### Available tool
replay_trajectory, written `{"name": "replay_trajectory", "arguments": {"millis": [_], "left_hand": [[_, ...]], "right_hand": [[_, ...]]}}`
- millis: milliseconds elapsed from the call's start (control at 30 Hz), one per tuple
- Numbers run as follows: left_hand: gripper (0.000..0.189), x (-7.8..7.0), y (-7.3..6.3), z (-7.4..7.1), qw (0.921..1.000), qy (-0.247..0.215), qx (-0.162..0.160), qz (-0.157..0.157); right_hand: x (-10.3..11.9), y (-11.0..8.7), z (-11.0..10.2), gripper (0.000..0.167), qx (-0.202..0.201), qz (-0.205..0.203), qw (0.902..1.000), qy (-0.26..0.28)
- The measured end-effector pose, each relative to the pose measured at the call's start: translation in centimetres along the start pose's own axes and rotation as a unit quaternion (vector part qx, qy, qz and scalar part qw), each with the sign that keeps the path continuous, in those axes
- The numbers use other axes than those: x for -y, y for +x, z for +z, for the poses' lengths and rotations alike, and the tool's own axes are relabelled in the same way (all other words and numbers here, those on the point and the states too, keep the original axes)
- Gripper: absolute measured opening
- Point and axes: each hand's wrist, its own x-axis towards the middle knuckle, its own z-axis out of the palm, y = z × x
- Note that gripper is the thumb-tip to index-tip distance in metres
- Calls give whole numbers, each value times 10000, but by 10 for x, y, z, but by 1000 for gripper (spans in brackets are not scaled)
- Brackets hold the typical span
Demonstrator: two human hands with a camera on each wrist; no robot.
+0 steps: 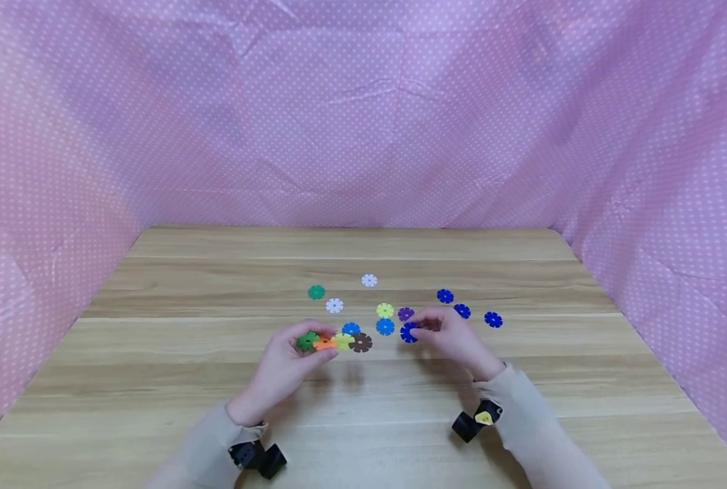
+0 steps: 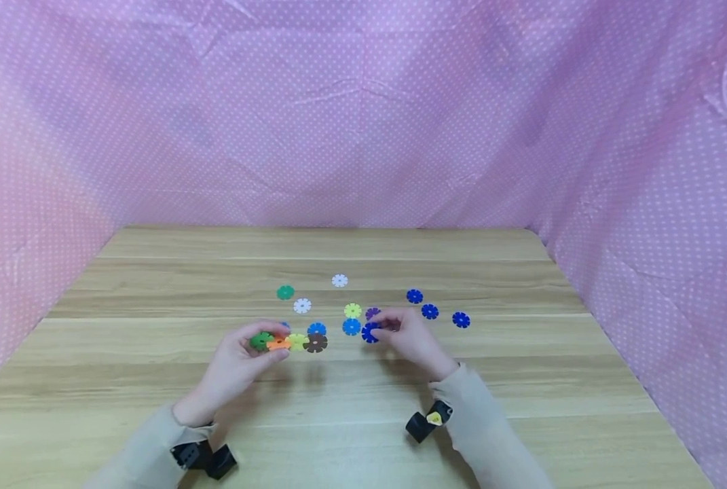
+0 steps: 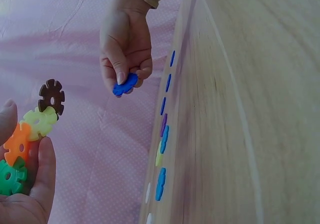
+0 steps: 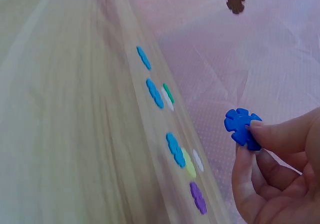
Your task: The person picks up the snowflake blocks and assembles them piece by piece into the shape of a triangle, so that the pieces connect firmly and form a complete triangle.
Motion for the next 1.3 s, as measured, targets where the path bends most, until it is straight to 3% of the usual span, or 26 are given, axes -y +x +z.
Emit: {"name": "replay_trajectory", "arguments": {"millis": [200, 600, 900, 1067, 1300], "left_hand": [[30, 2, 1, 3, 9997, -74, -19, 213], [27, -3, 0, 9, 9994, -239, -153, 190], [28, -7, 0, 12, 9990, -246, -258, 251], [27, -10, 0, 13, 9988, -217, -313, 305], [29, -9, 0, 12, 9994, -297, -116, 141]], "right_hand": [[5, -6, 6, 20, 100, -173, 9993, 314], [20, -17, 16, 10, 26, -625, 9957, 685], [28, -24, 22, 9, -201, -1538, 9830, 981], [31, -27, 24, 14, -276, -1584, 9826, 927], [33, -29, 26, 16, -522, -1502, 9859, 515]]}}
